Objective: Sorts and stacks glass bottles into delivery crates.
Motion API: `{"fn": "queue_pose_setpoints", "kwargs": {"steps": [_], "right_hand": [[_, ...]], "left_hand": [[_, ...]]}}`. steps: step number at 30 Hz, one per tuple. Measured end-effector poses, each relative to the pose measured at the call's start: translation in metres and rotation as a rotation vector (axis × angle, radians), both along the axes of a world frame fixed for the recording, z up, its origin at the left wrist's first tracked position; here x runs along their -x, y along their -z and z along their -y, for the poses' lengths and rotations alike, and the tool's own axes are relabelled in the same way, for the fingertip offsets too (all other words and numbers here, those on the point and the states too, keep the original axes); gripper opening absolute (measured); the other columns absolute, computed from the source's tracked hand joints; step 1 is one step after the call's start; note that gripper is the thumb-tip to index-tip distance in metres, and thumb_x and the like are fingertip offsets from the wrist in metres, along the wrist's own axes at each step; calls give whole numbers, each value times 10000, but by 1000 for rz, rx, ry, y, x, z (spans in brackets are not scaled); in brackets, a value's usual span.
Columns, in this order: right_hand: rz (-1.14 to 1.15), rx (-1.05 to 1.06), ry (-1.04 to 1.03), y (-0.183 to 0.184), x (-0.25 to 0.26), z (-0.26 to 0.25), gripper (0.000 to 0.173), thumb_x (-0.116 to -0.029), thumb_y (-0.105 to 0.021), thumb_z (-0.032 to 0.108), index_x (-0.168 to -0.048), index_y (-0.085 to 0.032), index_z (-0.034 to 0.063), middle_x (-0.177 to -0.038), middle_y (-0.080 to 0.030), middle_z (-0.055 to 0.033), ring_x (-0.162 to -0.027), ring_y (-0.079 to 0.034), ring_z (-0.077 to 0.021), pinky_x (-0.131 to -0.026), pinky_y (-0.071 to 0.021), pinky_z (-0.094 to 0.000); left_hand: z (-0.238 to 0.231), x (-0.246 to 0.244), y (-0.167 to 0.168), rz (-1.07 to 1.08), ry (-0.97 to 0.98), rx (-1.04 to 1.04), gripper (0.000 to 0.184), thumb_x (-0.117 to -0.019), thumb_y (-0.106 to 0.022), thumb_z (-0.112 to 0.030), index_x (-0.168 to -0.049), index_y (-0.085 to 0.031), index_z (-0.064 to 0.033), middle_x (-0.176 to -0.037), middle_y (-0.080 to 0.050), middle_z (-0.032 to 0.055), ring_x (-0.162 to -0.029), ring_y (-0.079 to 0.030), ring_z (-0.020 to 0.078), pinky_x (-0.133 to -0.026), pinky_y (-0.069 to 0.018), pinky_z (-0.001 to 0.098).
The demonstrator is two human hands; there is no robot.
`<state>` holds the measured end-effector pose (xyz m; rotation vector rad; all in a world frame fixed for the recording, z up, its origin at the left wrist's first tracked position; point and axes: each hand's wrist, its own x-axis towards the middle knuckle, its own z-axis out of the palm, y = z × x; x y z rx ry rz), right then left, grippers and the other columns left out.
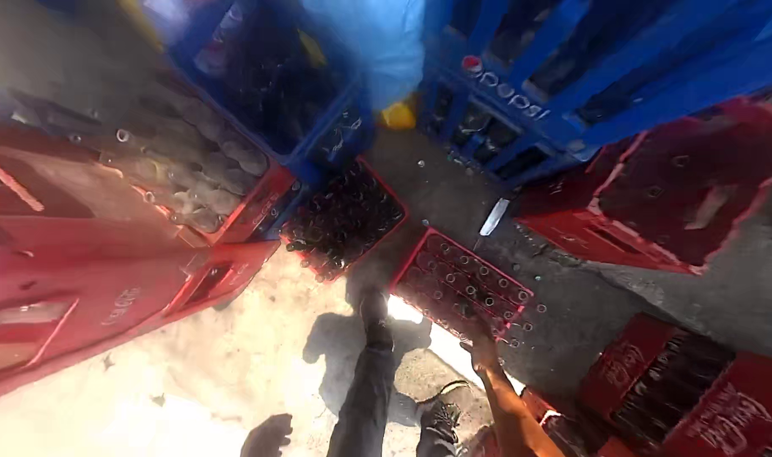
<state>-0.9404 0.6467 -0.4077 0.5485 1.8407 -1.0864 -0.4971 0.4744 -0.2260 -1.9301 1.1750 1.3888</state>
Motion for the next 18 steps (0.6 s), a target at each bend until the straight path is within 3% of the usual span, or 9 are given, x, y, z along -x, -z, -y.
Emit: {"fn": "queue_pose_setpoints", "kwargs": {"steps": [3, 4, 7, 8, 10, 12, 14, 16, 18], "right_hand": [[1, -35, 65, 63, 2, 48, 489, -1105, -418, 406, -1494, -446, 111, -1298, -625, -156, -1067, -654, -265, -832, -570, -493], [66, -30, 55, 73, -2, 54, 486, -1104, -402, 416, -1506, -435, 146, -1304, -622, -139, -1081, -646, -263, -845, -562, -504], [227, -30, 161, 66, -21, 62, 478, -1096, -367, 461, -1499, -430, 211, -1338, -610, -118, -1158, -621, -300, -870, -527, -600], [219, -23, 176, 63, -24, 55, 464, -1099, -366, 448, -1505, -422, 231, -1349, -606, -103, -1155, -626, -282, -854, -541, -578], [118, -62, 88, 62, -23, 55, 419, -1099, -432, 298, -1498, -427, 172, -1299, -608, -122, -1064, -631, -261, -785, -550, -514], [37, -99, -51, 66, -12, 54, 412, -1085, -466, 239, -1473, -466, 99, -1288, -621, -143, -1049, -640, -247, -808, -566, -486], [62, -65, -28, 66, -5, 57, 404, -1096, -441, 259, -1470, -469, 108, -1302, -623, -134, -1093, -644, -253, -863, -570, -517], [128, -34, 94, 70, -16, 75, 449, -1106, -333, 437, -1445, -471, 177, -1222, -645, -84, -1055, -649, -238, -852, -559, -530], [126, -92, 157, 69, -30, 73, 481, -1088, -339, 507, -1423, -485, 194, -1184, -654, -80, -1021, -652, -240, -812, -555, -525]], "left_hand": [[56, 25, 55, -62, -71, 102, 302, -1079, -498, -210, -1281, -660, -56, -1083, -747, 96, -900, -742, 213, -749, -625, 399], [75, 37, 71, -115, -88, 147, 296, -1075, -499, -196, -1274, -663, -51, -1067, -750, 85, -895, -743, 203, -747, -630, 382], [139, 86, 126, -385, -226, 334, 271, -1039, -514, -103, -1243, -651, 12, -1043, -737, 90, -899, -728, 189, -771, -623, 357], [160, 107, 146, -460, -297, 404, 274, -1028, -512, -72, -1253, -634, 25, -1058, -729, 104, -919, -725, 196, -797, -622, 370], [205, 147, 178, -559, -439, 536, 319, -1047, -471, -88, -1332, -589, -4, -1156, -703, 136, -977, -708, 226, -847, -600, 415], [248, 178, 183, -554, -582, 643, 332, -1074, -486, -197, -1366, -579, -69, -1216, -690, 115, -1031, -695, 223, -887, -584, 423], [275, 189, 174, -477, -642, 705, 348, -1063, -520, -279, -1362, -573, -110, -1168, -682, 89, -997, -684, 196, -864, -578, 406], [302, 181, 177, -438, -518, 763, 298, -1057, -522, -221, -1275, -625, -46, -1108, -688, 98, -961, -681, 174, -847, -576, 376], [312, 168, 192, -418, -317, 768, 216, -1025, -530, -129, -1085, -691, 2, -969, -728, 75, -864, -709, 129, -800, -602, 334]]}}
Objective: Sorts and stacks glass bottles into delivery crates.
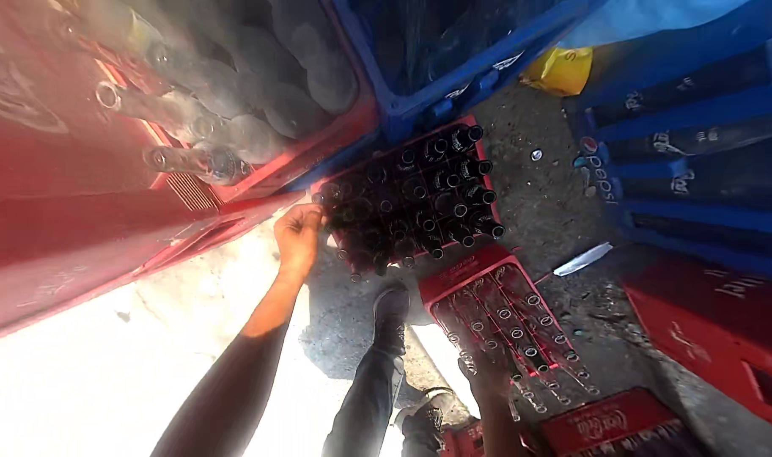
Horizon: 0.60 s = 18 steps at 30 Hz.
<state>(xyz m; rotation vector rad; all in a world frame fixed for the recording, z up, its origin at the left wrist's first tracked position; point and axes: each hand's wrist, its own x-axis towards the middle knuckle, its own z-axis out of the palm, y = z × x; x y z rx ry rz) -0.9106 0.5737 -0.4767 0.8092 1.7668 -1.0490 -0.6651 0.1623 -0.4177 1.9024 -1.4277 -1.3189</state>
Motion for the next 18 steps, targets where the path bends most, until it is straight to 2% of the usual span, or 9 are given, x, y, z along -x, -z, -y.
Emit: {"fn": "queue_pose_setpoints", "kwargs": {"steps": [2, 3, 4, 6, 9, 11, 12, 15, 18], "right_hand": [[-73, -143, -91, 5, -2, 6, 499, -1099, -317, 487, -1477, -461, 194, -1289, -646, -95, -1090, -651, -238, -841, -549, -499], [-162, -268, -220, 3, -3, 12, 474, -1114, -355, 392, -1513, -435, 149, -1378, -599, -120, -1180, -612, -242, -933, -527, -489], [-279, -414, -384, -5, -2, 21, 496, -1102, -453, 293, -1546, -402, 78, -1490, -512, -186, -1331, -533, -298, -1076, -465, -512], [-568, -588, -667, -32, 0, 62, 591, -1002, -630, 213, -1510, -437, -21, -1505, -435, -332, -1401, -443, -463, -1152, -375, -582], [-900, -116, -935, -73, -24, 161, 333, -967, -617, 116, -1233, -667, -77, -1230, -652, -284, -1181, -628, -378, -1019, -520, -481], [-1003, 278, -1245, -72, -46, 238, 309, -947, -608, 186, -1161, -735, 4, -1177, -702, -199, -1142, -648, -345, -1002, -506, -532], [-970, 383, -1462, -71, -55, 277, 348, -964, -601, 239, -1244, -712, 65, -1254, -674, -168, -1209, -609, -348, -1049, -449, -574], [-760, 445, -2123, -51, -75, 380, 487, -957, -644, 385, -1398, -628, 179, -1364, -614, -174, -1277, -557, -414, -1099, -251, -756], [-346, 234, -2502, -12, -81, 436, 452, -964, -650, 484, -1334, -676, 224, -1491, -494, -229, -1244, -557, -472, -991, -386, -753]], "left_hand": [[8, 3, 10, 78, 236, -48, 201, -1002, -587, -126, -1085, -712, 6, -1021, -742, 113, -928, -718, 173, -877, -594, 397], [13, 11, 10, 166, 352, -101, 268, -990, -633, -172, -1198, -696, -15, -1115, -733, 132, -1007, -717, 209, -938, -577, 439], [16, 22, 10, 249, 422, -151, 363, -978, -655, -225, -1287, -653, -35, -1153, -721, 142, -1022, -717, 235, -942, -573, 470], [20, 41, 15, 230, 386, -226, 400, -963, -656, -200, -1318, -629, -20, -1138, -723, 169, -984, -723, 268, -904, -575, 499], [-9, 46, 19, -88, 151, -344, 378, -1014, -567, -101, -1385, -575, -31, -1242, -675, 169, -1001, -705, 263, -870, -597, 453], [-42, 28, 11, -252, 1, -380, 450, -1062, -493, -148, -1506, -441, -194, -1307, -663, 94, -969, -711, 232, -822, -597, 418], [-52, 20, 9, -287, -74, -376, 455, -1073, -462, -151, -1520, -412, -221, -1286, -674, 87, -964, -717, 218, -823, -598, 406], [-58, 6, 3, -196, -285, -302, 343, -1070, -496, -113, -1410, -532, -87, -1108, -721, 109, -881, -725, 192, -776, -611, 384], [-61, -10, -12, -101, -322, -287, 262, -1069, -489, -96, -1292, -618, -48, -1022, -739, 82, -839, -729, 175, -753, -617, 359]]}}
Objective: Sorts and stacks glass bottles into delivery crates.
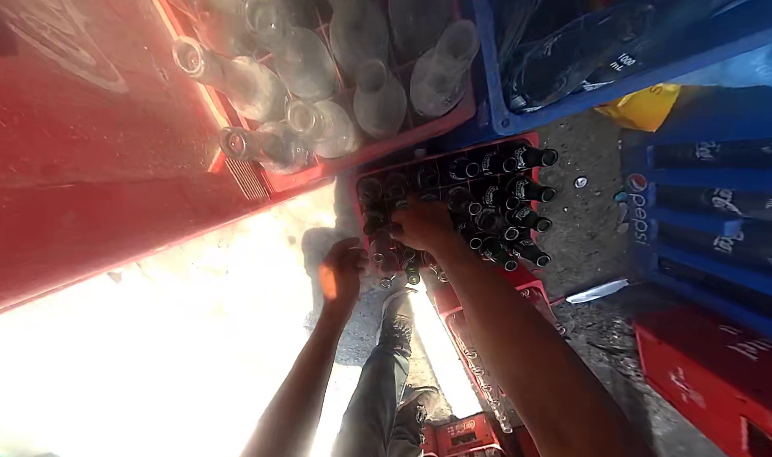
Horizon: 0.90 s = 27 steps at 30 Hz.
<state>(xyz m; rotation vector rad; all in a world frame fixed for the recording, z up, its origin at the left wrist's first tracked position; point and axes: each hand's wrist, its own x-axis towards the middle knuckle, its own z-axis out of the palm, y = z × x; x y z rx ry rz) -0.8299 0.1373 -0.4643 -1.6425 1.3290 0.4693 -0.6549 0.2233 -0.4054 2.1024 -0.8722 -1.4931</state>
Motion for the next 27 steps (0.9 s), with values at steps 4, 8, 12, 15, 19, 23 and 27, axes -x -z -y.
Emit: {"fn": "queue_pose_setpoints", "kwargs": {"steps": [4, 8, 12, 15, 19, 23, 27], "right_hand": [[-78, -85, -20, 0, 5, -8, 450, -958, -648, 425, -1398, -630, 331, -1355, -644, -151, -1211, -614, -404, -938, -464, -691], [-7, 158, 28, -53, 18, -63, 377, -905, -714, 261, -1280, -709, 298, -1014, -738, -130, -931, -689, -379, -791, -505, -645], [111, 375, 208, -145, 44, -179, 460, -860, -673, 287, -1314, -709, 348, -738, -674, -95, -626, -651, -315, -683, -501, -604], [264, 388, 522, -200, 58, -247, 350, -914, -641, 337, -1247, -749, 327, -634, -612, 0, -549, -547, -185, -620, -439, -440], [394, -64, 940, -222, 64, -304, 355, -921, -686, 211, -1265, -749, 144, -982, -777, -93, -847, -729, -227, -772, -572, -509], [298, -258, 1109, -222, 51, -338, 392, -925, -673, 209, -1303, -722, 115, -1104, -767, -113, -967, -738, -263, -824, -574, -546], [261, -188, 1192, -216, 46, -344, 410, -909, -690, 204, -1298, -717, 78, -1118, -764, -124, -946, -736, -254, -830, -575, -512]], "left_hand": [[6, -18, -7, -68, 57, 17, 292, -1071, -464, -99, -1334, -589, -69, -1034, -737, 77, -857, -727, 173, -760, -611, 351], [23, -23, -5, -156, 216, 89, 320, -1078, -426, -100, -1360, -576, -79, -1091, -724, 86, -893, -725, 187, -789, -614, 367], [31, -4, -5, -210, 463, -5, 359, -1080, -406, -121, -1401, -566, -107, -1253, -687, 114, -1006, -717, 215, -873, -597, 409], [48, 34, 18, -78, 689, -155, 389, -1061, -504, -169, -1432, -546, -58, -1362, -627, 176, -1174, -653, 282, -1004, -521, 498], [70, 77, 82, 125, 935, -238, 458, -1041, -571, -280, -1382, -566, 26, -1329, -615, 267, -1264, -590, 388, -1087, -435, 595], [74, 99, 114, 229, 970, -316, 481, -1033, -585, -380, -1316, -624, 7, -1263, -648, 265, -1218, -610, 409, -1044, -448, 626], [87, 118, 95, 517, 970, -241, 441, -1010, -558, -398, -1154, -668, 4, -1167, -667, 269, -1141, -636, 454, -921, -477, 685]]}}
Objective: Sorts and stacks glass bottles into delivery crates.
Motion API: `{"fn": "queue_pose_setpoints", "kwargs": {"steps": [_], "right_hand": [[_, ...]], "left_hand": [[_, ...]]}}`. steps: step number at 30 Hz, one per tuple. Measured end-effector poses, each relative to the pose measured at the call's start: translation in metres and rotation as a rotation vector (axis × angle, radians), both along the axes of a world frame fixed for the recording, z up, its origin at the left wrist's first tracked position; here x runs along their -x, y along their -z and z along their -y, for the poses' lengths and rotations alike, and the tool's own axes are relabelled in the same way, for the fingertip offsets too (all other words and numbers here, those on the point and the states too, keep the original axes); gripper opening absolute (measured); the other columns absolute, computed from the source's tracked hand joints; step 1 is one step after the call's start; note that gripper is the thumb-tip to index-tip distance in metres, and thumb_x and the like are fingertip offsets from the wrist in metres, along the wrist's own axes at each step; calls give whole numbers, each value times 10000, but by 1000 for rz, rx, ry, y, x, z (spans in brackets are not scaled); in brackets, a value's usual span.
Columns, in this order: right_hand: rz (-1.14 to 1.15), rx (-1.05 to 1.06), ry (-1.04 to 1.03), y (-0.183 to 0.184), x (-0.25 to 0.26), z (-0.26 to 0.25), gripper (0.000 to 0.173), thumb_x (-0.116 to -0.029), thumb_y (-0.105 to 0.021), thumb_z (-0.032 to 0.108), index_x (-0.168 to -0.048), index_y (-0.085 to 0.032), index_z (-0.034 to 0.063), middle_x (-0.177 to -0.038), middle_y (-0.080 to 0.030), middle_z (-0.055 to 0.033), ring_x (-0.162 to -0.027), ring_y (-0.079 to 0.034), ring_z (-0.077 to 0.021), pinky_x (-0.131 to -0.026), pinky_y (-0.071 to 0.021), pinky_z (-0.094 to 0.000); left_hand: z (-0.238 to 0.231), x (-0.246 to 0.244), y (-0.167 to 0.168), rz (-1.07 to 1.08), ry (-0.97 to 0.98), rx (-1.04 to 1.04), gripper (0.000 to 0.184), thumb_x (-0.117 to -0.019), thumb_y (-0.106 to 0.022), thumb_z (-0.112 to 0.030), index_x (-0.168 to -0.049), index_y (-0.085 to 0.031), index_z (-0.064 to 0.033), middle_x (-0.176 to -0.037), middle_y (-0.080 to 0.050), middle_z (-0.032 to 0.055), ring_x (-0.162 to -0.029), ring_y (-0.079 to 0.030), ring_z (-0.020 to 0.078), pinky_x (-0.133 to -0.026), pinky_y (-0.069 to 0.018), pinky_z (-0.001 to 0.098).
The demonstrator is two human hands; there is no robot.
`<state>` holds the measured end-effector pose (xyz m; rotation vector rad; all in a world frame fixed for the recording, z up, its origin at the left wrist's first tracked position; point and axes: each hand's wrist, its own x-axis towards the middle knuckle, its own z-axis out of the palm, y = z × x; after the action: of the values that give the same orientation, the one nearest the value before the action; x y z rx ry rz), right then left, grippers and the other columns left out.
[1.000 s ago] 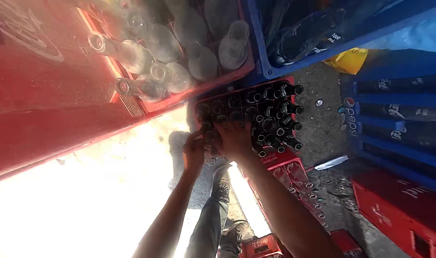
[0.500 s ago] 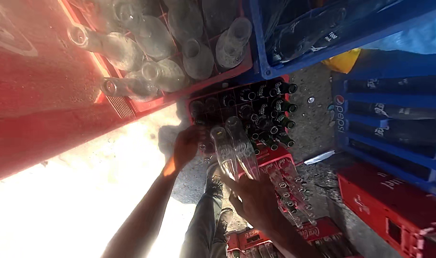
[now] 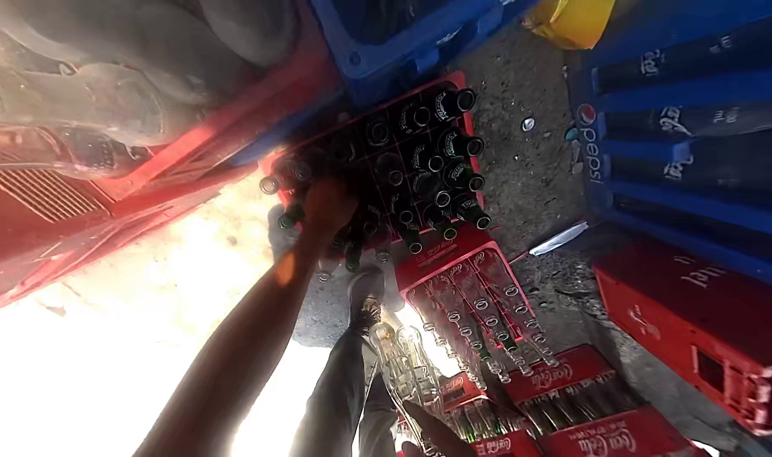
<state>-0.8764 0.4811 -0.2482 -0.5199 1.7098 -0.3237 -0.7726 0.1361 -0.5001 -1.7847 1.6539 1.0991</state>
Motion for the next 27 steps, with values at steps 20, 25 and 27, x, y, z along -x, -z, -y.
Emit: {"fn": "queue_pose_setpoints", "kwargs": {"steps": [20, 25, 27], "right_hand": [[-171, 678, -76, 37, 32, 124, 301, -890, -699, 245, -1182, -753, 200, -776, -675, 22, -709, -584, -54, -747, -489, -269], [-222, 624, -121, 21, 39, 122, 297, -877, -708, 217, -1164, -765, 170, -753, -669, -3, -692, -571, -76, -718, -468, -281], [-231, 642, -155, 21, 48, 108, 297, -878, -700, 232, -1166, -767, 196, -745, -667, 9, -691, -568, -81, -733, -461, -300]], "left_hand": [[-86, -96, 37, -529, -1138, 86, 601, -1078, -316, -573, -1298, -571, -75, -1085, -656, 80, -956, -647, 157, -829, -568, 402], [-109, -98, 48, -608, -1215, 34, 532, -1088, -374, -501, -1386, -554, -99, -1182, -662, 104, -1021, -645, 191, -867, -560, 412], [-131, -96, 44, -582, -1180, 44, 524, -1083, -378, -524, -1320, -568, -98, -1078, -662, 70, -913, -651, 160, -787, -571, 391]]}}
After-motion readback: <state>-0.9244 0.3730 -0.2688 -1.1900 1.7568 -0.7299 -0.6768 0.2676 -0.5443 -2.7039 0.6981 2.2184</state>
